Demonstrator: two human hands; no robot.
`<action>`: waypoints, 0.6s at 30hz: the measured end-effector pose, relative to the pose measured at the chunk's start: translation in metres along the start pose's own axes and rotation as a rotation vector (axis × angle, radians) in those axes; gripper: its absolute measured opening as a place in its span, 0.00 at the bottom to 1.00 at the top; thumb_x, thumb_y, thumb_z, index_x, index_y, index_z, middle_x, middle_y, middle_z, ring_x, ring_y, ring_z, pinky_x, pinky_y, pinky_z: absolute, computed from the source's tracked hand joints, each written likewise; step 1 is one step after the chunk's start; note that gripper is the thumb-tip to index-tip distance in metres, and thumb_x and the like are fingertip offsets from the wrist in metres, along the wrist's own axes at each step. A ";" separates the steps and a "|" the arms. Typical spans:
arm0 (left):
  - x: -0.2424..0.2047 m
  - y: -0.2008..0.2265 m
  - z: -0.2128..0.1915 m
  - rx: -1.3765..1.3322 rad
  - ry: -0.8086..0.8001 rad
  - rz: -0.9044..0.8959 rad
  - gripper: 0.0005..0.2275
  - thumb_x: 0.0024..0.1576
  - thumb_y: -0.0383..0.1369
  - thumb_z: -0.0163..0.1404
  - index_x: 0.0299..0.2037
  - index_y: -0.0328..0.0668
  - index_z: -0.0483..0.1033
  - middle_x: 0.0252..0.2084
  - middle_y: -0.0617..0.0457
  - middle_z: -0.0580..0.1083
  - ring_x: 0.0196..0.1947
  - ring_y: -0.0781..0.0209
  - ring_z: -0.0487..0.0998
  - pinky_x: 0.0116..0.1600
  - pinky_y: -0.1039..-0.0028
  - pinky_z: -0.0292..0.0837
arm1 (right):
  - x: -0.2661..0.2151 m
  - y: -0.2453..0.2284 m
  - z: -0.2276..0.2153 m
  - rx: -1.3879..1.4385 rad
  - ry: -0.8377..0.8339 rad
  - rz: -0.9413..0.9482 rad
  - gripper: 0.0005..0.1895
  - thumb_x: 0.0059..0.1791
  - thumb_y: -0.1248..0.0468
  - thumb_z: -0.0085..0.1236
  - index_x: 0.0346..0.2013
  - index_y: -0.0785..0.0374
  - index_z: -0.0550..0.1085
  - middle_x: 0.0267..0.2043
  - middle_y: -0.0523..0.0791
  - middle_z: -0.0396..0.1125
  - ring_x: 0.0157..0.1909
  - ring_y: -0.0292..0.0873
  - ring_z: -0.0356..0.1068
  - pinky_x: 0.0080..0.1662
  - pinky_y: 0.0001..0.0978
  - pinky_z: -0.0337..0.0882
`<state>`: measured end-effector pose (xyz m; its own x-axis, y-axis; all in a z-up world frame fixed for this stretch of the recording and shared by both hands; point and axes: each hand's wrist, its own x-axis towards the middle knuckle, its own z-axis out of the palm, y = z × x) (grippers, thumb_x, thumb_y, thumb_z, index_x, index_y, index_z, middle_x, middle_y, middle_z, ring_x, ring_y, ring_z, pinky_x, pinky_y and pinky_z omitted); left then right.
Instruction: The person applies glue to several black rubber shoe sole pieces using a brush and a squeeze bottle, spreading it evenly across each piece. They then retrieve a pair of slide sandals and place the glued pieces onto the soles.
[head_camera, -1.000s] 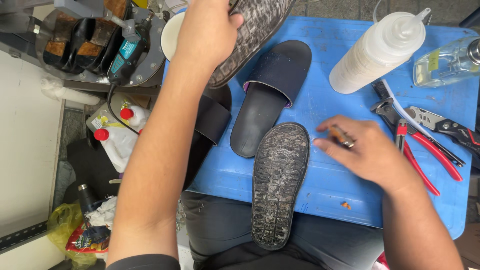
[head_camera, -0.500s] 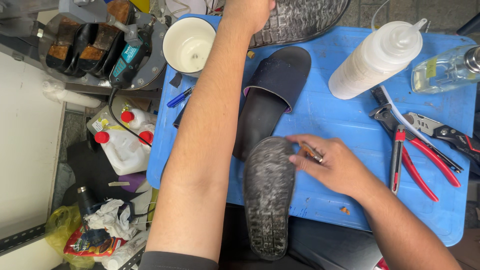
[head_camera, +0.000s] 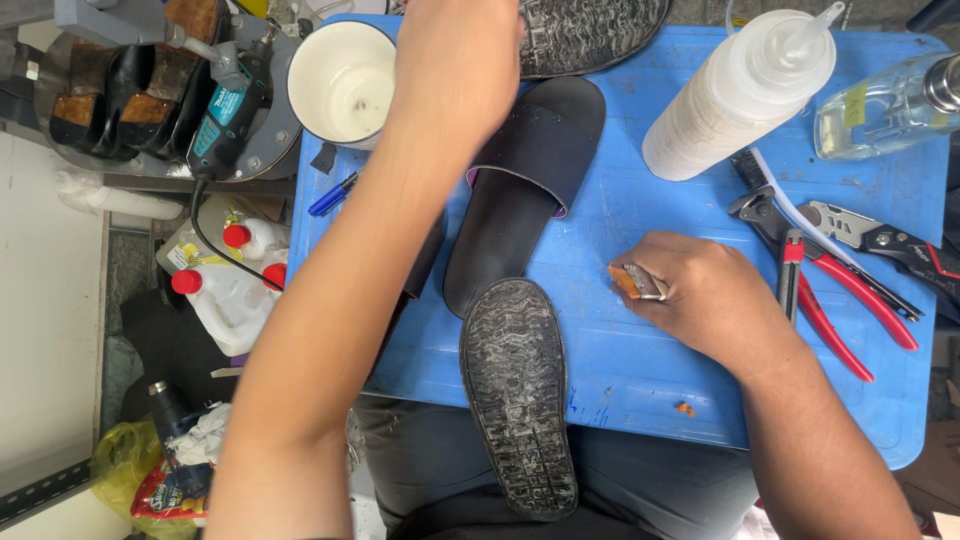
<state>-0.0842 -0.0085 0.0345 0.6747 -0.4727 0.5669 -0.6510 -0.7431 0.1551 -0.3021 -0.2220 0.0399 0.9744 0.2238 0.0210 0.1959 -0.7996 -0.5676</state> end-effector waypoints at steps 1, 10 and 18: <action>-0.023 0.018 -0.029 -0.033 0.077 0.090 0.11 0.57 0.27 0.55 0.48 0.31 0.75 0.41 0.39 0.76 0.41 0.38 0.78 0.44 0.51 0.71 | 0.001 -0.001 0.000 -0.007 0.002 -0.018 0.12 0.37 0.66 0.69 0.34 0.59 0.80 0.33 0.46 0.73 0.35 0.52 0.74 0.37 0.44 0.73; -0.168 0.134 -0.142 -0.138 -0.626 -0.614 0.28 0.58 0.40 0.52 0.65 0.28 0.64 0.41 0.35 0.74 0.35 0.38 0.79 0.36 0.58 0.77 | 0.002 0.001 0.016 -0.313 -0.024 -0.169 0.18 0.36 0.64 0.69 0.37 0.63 0.74 0.36 0.47 0.70 0.38 0.51 0.73 0.37 0.45 0.73; -0.215 0.144 -0.120 -0.555 -0.276 -0.801 0.20 0.57 0.32 0.56 0.57 0.33 0.69 0.45 0.39 0.76 0.39 0.43 0.81 0.45 0.62 0.77 | -0.003 0.015 0.021 -0.270 0.085 -0.061 0.20 0.40 0.64 0.69 0.42 0.65 0.71 0.39 0.50 0.70 0.40 0.55 0.73 0.40 0.45 0.73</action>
<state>-0.3642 0.0426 0.0319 0.9949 -0.0770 -0.0645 0.0057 -0.5979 0.8016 -0.3049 -0.2225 0.0139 0.9633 0.2381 0.1240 0.2660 -0.9081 -0.3234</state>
